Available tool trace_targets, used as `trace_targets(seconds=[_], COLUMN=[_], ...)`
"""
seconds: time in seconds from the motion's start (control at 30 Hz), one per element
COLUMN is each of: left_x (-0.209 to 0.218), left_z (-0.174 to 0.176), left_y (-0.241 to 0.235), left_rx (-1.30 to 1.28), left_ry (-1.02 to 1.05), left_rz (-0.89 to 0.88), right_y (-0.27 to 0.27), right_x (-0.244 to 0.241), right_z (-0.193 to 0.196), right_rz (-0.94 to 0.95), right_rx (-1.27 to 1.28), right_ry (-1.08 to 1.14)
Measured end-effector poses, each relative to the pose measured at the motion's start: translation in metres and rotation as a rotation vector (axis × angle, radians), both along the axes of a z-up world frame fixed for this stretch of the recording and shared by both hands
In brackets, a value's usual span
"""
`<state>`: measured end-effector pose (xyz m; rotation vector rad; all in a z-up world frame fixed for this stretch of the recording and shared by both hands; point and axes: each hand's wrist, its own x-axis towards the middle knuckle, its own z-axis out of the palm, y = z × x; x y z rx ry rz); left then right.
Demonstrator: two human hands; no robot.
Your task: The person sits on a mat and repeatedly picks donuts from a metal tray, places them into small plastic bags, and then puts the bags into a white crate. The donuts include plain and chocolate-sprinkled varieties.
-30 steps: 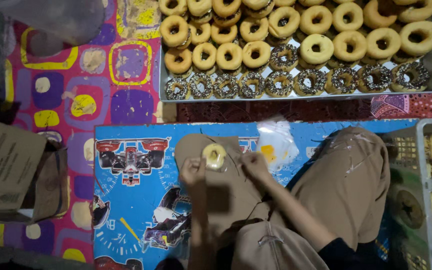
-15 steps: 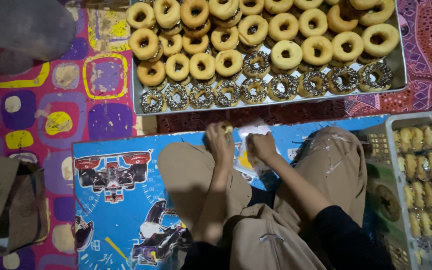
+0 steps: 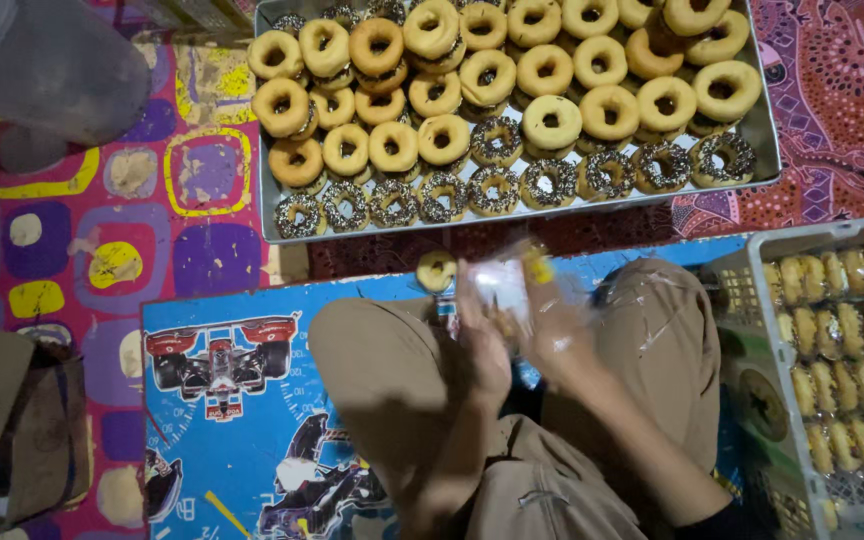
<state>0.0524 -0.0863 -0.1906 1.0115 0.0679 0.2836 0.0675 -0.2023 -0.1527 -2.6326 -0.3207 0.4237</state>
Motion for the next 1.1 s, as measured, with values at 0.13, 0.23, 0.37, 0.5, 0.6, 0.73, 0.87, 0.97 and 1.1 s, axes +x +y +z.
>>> trace_targets(seconds=[0.13,0.23,0.37,0.5,0.6,0.73,0.87,0.97,1.1], left_x=[0.052,0.064,0.06,0.063,0.068,0.08,0.08,0.064,0.045], left_z=[-0.046,-0.074,-0.074,-0.057,-0.054,-0.058,-0.049,-0.025,0.014], left_y=[0.045,0.093,0.132,0.128,0.121,0.12,0.098,0.067,0.055], left_rx=[-0.805,-1.063,-1.171,-1.045,-1.225,-1.437,-1.598,-1.307,-1.076], left_ry=[0.254,0.305,0.38,0.405,0.385,0.297,0.244,0.023,-0.08], left_rz=[0.166,0.186,0.041,0.238,0.257,0.075,0.065,0.091,0.064], right_y=[0.012,-0.015,-0.053,-0.059,-0.045,-0.01,0.027,0.042,0.052], right_x=[0.05,0.152,0.263,0.287,0.237,0.092,-0.01,-0.022,-0.002], right_z=[0.037,0.051,0.039,0.042,0.063,0.071,0.054,0.063,0.102], right_rz=[0.532,-0.086,-0.089,-0.047,-0.06,-0.052,-0.309,-0.356,-0.154], right_rx=[0.531,0.231,-0.242,-0.207,0.12,0.614,0.928,0.754,0.589], right_ry=[-0.101,-0.131,-0.47,-0.287,-0.473,-0.456,-0.279,-0.33,-0.555])
